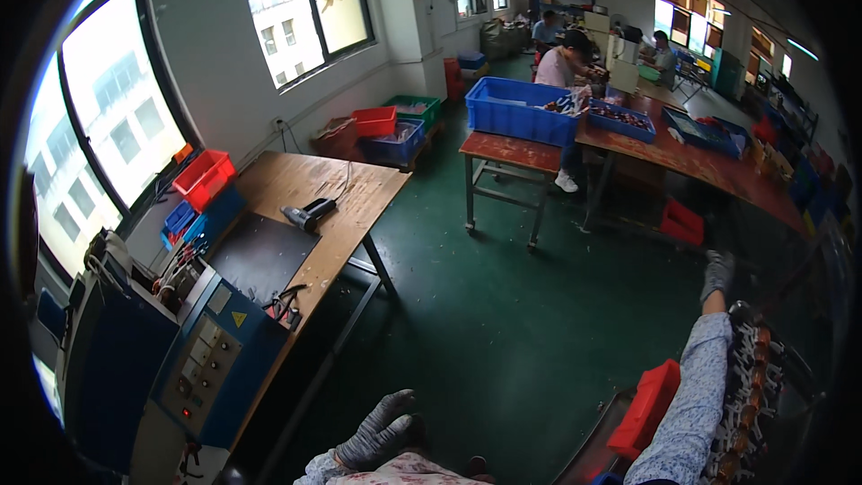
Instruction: The person uses a heat gun to apply heat to the ends of copper-wound electrical components arranged on a machine. They then pick up the heated components and place them onto a metal rack. The person repeats this process, handling the components one by one or in small groups, moving them from the machine to the rack.
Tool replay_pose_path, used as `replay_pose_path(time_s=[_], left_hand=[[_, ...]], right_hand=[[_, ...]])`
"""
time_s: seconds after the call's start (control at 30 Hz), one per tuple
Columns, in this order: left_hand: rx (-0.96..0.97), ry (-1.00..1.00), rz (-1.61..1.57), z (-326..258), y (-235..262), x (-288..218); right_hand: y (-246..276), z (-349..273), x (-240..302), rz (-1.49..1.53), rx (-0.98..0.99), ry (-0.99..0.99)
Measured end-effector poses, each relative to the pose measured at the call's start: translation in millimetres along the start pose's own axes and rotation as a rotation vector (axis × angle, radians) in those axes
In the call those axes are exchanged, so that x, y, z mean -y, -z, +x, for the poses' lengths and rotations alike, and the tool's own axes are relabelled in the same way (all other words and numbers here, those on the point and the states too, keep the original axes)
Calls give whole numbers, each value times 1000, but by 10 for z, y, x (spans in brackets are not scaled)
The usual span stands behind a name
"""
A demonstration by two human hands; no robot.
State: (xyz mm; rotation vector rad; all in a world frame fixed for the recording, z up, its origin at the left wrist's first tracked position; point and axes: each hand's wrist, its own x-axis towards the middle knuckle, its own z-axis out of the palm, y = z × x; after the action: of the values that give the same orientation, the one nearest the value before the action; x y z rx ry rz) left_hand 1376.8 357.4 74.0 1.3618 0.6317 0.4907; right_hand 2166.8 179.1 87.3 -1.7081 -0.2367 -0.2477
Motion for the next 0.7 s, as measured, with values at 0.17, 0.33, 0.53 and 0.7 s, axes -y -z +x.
replay_pose_path(time_s=[0.17,0.33,0.53,0.7], left_hand=[[-12,-51,114,299,690,310],[-19,-173,141,700,1324,309],[-300,-139,128,449,2186,173],[-602,-129,99,125,2724,-1]], right_hand=[[-1978,-2752,1105,-55,1188,293],[-2577,-4742,1324,-627,1956,545],[-3691,-6581,1240,-732,2148,756],[-4502,-7465,1992,-51,2181,668]])
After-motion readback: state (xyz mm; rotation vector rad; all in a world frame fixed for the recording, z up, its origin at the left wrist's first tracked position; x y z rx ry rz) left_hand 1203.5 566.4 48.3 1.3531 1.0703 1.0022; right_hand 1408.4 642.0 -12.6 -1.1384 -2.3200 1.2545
